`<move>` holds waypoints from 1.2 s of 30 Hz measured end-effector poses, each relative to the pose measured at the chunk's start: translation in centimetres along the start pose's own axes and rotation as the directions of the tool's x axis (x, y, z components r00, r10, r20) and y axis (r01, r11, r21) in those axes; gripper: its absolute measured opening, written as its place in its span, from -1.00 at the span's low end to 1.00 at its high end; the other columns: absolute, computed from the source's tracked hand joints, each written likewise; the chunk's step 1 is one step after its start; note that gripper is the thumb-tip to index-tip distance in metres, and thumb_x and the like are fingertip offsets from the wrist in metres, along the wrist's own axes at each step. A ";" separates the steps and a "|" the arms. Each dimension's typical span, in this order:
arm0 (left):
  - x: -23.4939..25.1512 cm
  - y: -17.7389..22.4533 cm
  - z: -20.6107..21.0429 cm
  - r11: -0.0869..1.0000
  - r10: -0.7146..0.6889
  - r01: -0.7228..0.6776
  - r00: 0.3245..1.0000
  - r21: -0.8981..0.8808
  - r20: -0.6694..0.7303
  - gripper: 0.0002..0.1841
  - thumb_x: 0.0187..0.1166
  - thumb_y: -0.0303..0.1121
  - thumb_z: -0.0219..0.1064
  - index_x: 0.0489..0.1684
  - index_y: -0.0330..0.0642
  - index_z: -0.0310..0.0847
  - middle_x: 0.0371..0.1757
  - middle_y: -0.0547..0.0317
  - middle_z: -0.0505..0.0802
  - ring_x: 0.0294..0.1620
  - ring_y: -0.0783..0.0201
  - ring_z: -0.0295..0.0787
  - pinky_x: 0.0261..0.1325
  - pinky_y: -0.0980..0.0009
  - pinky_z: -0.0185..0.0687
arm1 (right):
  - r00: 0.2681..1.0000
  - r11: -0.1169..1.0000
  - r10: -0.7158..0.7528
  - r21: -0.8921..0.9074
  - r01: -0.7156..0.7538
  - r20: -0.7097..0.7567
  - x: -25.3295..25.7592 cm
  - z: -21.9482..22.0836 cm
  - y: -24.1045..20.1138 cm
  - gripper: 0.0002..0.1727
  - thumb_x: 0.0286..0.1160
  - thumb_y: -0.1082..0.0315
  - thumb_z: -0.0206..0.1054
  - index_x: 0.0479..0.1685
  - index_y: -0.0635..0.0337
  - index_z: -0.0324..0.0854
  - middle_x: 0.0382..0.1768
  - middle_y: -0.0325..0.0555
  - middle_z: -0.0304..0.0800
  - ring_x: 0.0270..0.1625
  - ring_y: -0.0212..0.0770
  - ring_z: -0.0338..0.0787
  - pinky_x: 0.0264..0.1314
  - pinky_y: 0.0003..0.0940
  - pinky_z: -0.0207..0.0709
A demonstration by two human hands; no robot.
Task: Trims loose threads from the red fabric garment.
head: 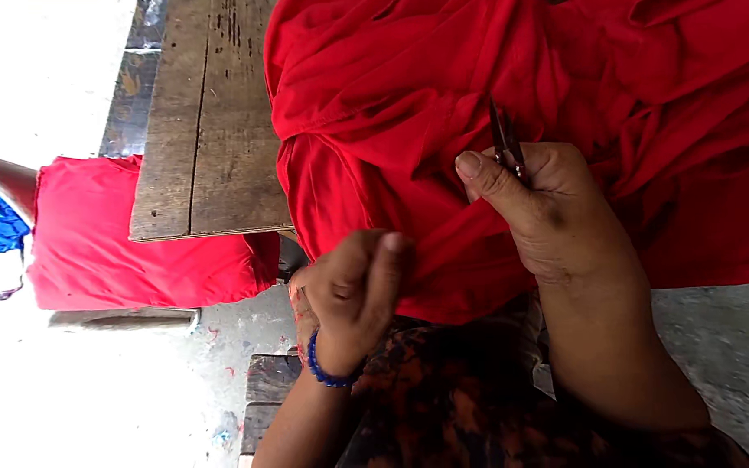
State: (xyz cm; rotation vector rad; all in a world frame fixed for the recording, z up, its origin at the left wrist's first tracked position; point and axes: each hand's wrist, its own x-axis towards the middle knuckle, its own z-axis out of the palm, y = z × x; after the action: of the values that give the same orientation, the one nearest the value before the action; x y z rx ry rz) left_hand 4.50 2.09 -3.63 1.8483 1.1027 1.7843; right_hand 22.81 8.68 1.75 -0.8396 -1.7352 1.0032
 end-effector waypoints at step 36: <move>-1.5 4.4 -1.1 0.507 -0.396 0.318 0.912 -0.801 0.111 -0.69 0.55 -0.49 0.46 0.24 -0.18 0.66 -0.02 0.05 0.94 -0.03 0.18 0.97 0.07 0.29 0.91 | 0.962 0.871 -0.265 -0.445 0.210 -0.065 -6.3 0.6 -3.5 -0.62 0.71 0.14 0.30 0.21 0.28 0.53 0.04 -0.23 0.49 -0.05 -0.59 0.51 -0.08 -0.76 0.40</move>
State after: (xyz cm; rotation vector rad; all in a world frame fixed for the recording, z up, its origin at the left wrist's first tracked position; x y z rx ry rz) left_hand 4.85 -2.08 -1.41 0.8968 0.4585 1.6838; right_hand 24.03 1.54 2.35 -0.9125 -1.9287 0.3887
